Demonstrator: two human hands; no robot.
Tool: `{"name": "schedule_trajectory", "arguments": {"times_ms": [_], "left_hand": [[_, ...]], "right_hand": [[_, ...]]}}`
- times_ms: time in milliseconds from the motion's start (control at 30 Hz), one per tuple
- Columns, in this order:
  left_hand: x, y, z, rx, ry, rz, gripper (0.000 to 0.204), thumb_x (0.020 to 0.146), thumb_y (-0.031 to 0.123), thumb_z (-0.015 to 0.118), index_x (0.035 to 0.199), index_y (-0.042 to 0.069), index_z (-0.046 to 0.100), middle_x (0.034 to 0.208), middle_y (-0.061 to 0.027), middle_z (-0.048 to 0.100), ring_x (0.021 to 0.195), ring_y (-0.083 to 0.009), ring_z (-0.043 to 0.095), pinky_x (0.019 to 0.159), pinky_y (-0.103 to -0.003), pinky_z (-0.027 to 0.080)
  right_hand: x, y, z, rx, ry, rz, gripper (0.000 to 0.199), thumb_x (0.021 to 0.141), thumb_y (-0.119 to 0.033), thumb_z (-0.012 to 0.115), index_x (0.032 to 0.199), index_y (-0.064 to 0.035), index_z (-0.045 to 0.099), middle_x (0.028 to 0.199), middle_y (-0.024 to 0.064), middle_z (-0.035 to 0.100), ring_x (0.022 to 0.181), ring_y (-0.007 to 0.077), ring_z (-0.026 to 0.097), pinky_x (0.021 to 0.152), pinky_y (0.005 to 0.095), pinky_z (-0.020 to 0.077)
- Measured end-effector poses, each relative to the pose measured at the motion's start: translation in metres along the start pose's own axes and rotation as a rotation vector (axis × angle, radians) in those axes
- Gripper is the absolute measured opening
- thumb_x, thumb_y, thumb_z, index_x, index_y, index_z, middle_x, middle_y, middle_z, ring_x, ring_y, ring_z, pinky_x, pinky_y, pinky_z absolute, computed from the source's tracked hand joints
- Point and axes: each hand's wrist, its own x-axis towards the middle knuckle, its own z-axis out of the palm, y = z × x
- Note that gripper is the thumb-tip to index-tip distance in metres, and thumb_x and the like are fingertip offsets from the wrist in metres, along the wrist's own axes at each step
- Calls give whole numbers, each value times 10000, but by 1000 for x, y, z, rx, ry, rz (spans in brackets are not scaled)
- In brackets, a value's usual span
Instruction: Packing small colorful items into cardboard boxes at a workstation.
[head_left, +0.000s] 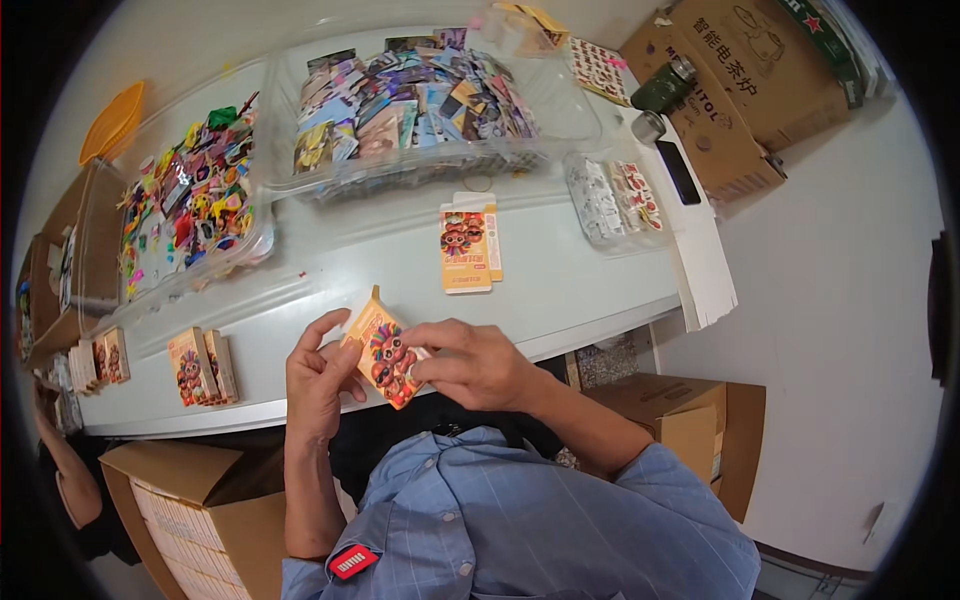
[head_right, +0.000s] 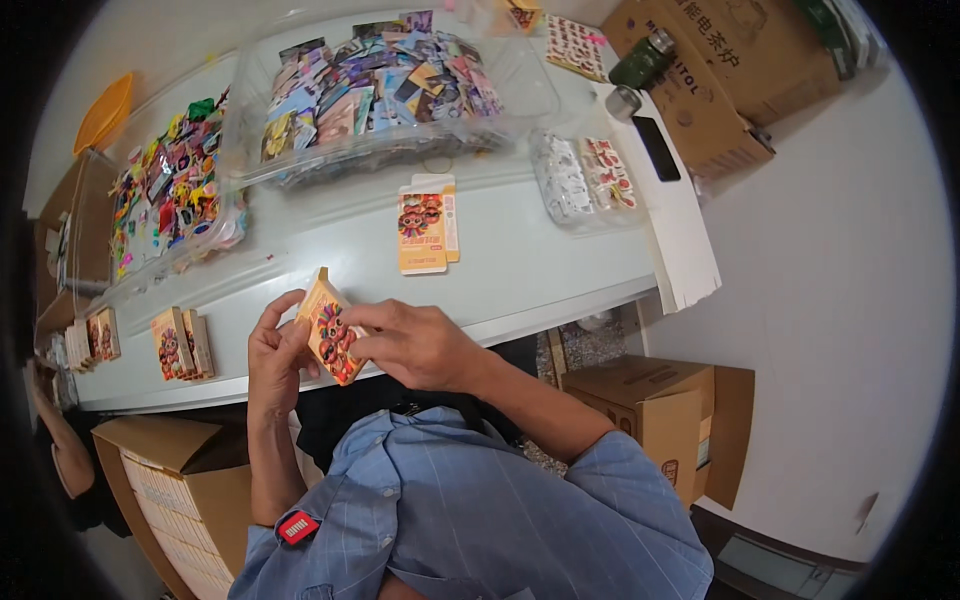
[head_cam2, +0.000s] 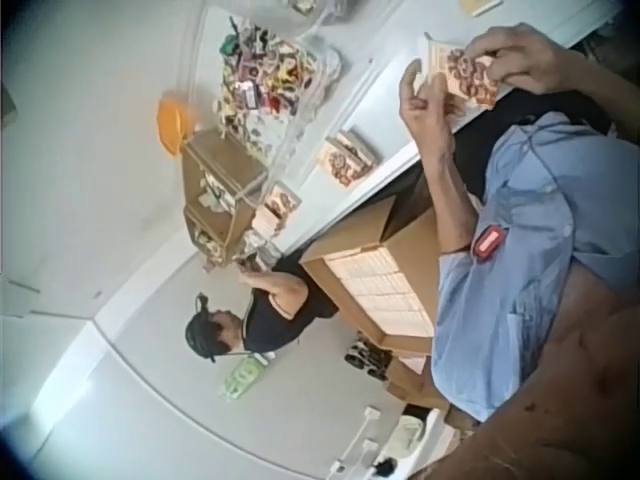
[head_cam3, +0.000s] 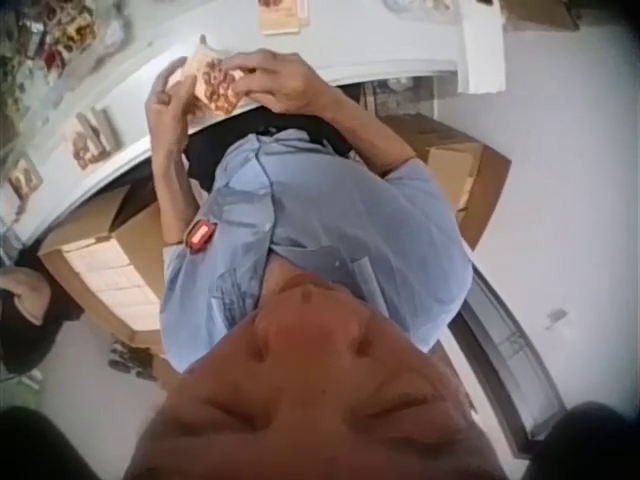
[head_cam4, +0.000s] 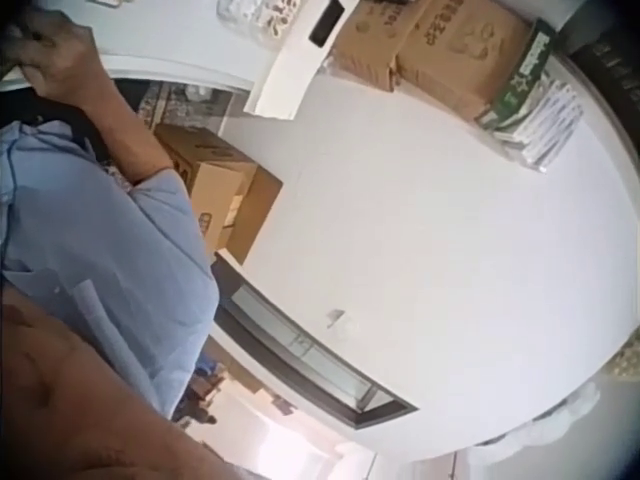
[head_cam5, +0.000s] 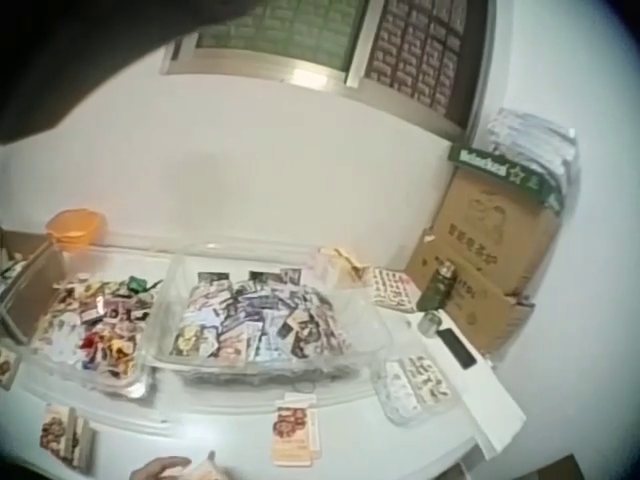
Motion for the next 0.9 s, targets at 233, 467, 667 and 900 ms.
{"name": "schedule_trajectory", "arguments": {"times_ms": [233, 467, 667, 900], "left_hand": [[9, -14, -15, 373, 105, 336, 374, 873, 74, 805, 1192, 28, 614, 863, -60, 718, 698, -90, 636, 542, -215, 479], [14, -8, -20, 744, 129, 489, 416, 854, 67, 823, 1153, 44, 535, 816, -52, 689, 747, -108, 638, 578, -240, 472], [18, -45, -11, 672, 122, 621, 483, 861, 28, 805, 1222, 13, 484, 1037, -143, 688, 845, -185, 710, 675, -280, 567], [16, -75, -12, 604, 171, 766, 561, 859, -41, 778, 1310, 12, 449, 1100, -148, 656, 881, -213, 724, 768, -313, 607]], "right_hand": [[-22, 12, -38, -198, -133, 72, 270, 762, -80, 811, 1005, -98, 694, 1158, 99, 694, 923, 268, 713, 755, 391, 589], [-21, 75, -192, -535, 341, 605, 223, 910, -27, 680, 1130, 1, 700, 993, 115, 704, 800, 168, 665, 730, 288, 536], [-37, 117, -246, -770, -133, 803, 458, 793, 12, 681, 1250, -13, 654, 1137, 193, 707, 1004, 340, 688, 896, 400, 547], [-19, 139, -242, -843, -479, 1033, 545, 742, 63, 629, 1279, -28, 637, 1199, 190, 702, 1148, 356, 656, 980, 410, 518]]}}
